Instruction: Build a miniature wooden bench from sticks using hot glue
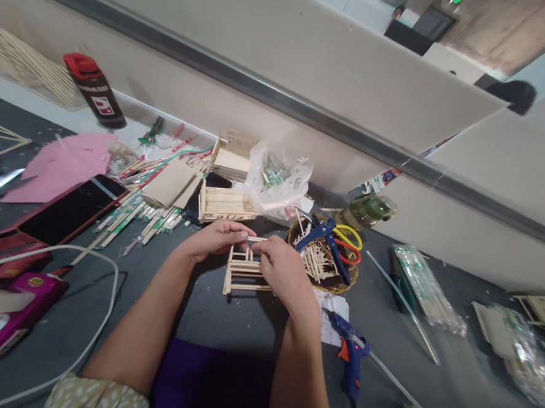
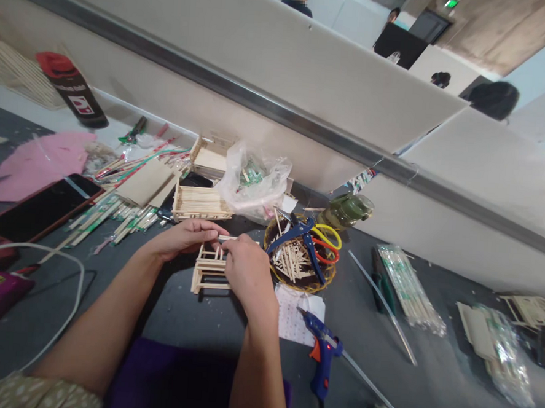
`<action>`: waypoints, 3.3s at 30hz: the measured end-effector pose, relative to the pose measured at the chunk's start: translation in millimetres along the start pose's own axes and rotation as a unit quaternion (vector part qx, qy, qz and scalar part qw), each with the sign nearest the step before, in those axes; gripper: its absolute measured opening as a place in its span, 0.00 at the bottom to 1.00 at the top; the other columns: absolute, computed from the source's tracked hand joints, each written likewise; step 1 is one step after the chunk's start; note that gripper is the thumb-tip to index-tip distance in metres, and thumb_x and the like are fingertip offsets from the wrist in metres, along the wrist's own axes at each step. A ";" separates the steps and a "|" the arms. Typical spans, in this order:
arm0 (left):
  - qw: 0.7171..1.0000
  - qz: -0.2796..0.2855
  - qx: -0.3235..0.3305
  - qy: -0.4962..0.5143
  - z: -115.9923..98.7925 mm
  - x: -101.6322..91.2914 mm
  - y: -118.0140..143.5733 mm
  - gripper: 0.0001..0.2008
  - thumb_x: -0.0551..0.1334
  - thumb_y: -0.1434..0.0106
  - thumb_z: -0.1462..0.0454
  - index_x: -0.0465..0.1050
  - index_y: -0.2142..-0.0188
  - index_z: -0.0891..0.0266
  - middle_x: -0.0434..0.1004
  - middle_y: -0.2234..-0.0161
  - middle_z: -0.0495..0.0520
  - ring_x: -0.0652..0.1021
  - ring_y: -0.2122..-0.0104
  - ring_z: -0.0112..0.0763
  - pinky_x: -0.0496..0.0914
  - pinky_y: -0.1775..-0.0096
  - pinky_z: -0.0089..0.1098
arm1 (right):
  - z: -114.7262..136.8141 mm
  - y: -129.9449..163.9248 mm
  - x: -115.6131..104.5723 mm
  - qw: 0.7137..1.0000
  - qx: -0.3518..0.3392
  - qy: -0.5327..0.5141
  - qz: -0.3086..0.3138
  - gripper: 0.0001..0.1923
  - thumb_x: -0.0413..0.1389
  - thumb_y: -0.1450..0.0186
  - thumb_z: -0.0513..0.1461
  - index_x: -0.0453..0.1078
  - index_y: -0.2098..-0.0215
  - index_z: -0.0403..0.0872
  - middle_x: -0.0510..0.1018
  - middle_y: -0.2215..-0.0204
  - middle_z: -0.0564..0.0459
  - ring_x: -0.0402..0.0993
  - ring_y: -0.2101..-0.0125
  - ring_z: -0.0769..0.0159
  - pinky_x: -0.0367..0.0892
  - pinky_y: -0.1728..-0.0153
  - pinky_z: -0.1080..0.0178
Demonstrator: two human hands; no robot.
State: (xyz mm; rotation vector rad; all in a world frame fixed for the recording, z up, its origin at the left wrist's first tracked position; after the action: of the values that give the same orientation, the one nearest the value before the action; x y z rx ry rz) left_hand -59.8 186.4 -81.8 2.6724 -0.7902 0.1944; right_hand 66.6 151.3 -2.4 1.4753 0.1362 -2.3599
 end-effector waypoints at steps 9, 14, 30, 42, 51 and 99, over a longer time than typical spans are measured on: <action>1.000 0.002 -0.004 -0.005 1.7 -0.2 -0.4 0.27 0.64 0.41 0.49 0.75 0.50 0.67 0.80 0.68 0.58 0.53 0.85 0.16 0.42 0.82 0.26 | 0.3 0.9 -0.7 1.000 0.003 0.006 0.003 0.18 0.47 0.34 0.30 0.77 0.61 0.50 0.74 0.66 0.52 0.70 0.62 0.67 0.58 0.63 0.67; 1.000 0.007 -0.001 -0.001 2.6 -0.4 -0.9 0.26 0.64 0.40 0.50 0.74 0.50 0.67 0.80 0.68 0.59 0.56 0.85 0.17 0.43 0.81 0.26 | 0.7 0.9 -1.5 1.000 0.002 0.005 0.004 0.17 0.47 0.34 0.30 0.77 0.61 0.50 0.74 0.66 0.52 0.70 0.62 0.68 0.58 0.63 0.68; 1.000 0.007 0.010 0.026 1.8 0.4 -1.5 0.28 0.67 0.44 0.49 0.76 0.52 0.67 0.81 0.68 0.60 0.65 0.83 0.21 0.49 0.81 0.25 | 0.9 2.1 -1.5 1.000 0.000 0.002 0.000 0.17 0.47 0.34 0.30 0.77 0.61 0.50 0.74 0.65 0.52 0.70 0.62 0.68 0.58 0.62 0.68; 1.000 0.011 0.005 -0.002 2.7 0.2 -1.7 0.27 0.63 0.40 0.49 0.74 0.49 0.67 0.80 0.67 0.60 0.53 0.85 0.16 0.41 0.82 0.26 | -0.1 1.1 -1.1 1.000 0.000 -0.005 -0.004 0.18 0.47 0.34 0.30 0.77 0.59 0.50 0.75 0.64 0.52 0.71 0.61 0.67 0.59 0.61 0.68; 1.000 0.006 -0.003 -0.002 1.6 0.7 -0.6 0.28 0.64 0.40 0.49 0.74 0.49 0.68 0.81 0.68 0.59 0.52 0.85 0.16 0.40 0.82 0.27 | 0.1 1.6 -0.8 1.000 0.000 0.002 0.002 0.18 0.47 0.34 0.30 0.77 0.59 0.50 0.75 0.64 0.51 0.71 0.61 0.68 0.59 0.61 0.68; 1.000 0.011 0.018 0.002 0.0 1.1 -1.7 0.27 0.65 0.42 0.50 0.76 0.51 0.67 0.81 0.68 0.60 0.68 0.80 0.23 0.53 0.80 0.24 | 0.9 1.4 -1.1 1.000 -0.006 -0.001 -0.002 0.18 0.48 0.34 0.30 0.78 0.59 0.50 0.75 0.64 0.51 0.71 0.61 0.67 0.60 0.61 0.67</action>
State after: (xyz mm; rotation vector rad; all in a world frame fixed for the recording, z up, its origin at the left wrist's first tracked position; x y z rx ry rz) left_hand -58.0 187.1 -82.0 2.6967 -0.8235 0.2214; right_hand 66.8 150.1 -0.9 1.4684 0.1530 -2.3585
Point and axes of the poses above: each hand's wrist, its own y-axis away from the middle knuckle, its own x-axis out of the palm, z = x × y, the point moved 7 cm from there along -y, towards the middle knuckle
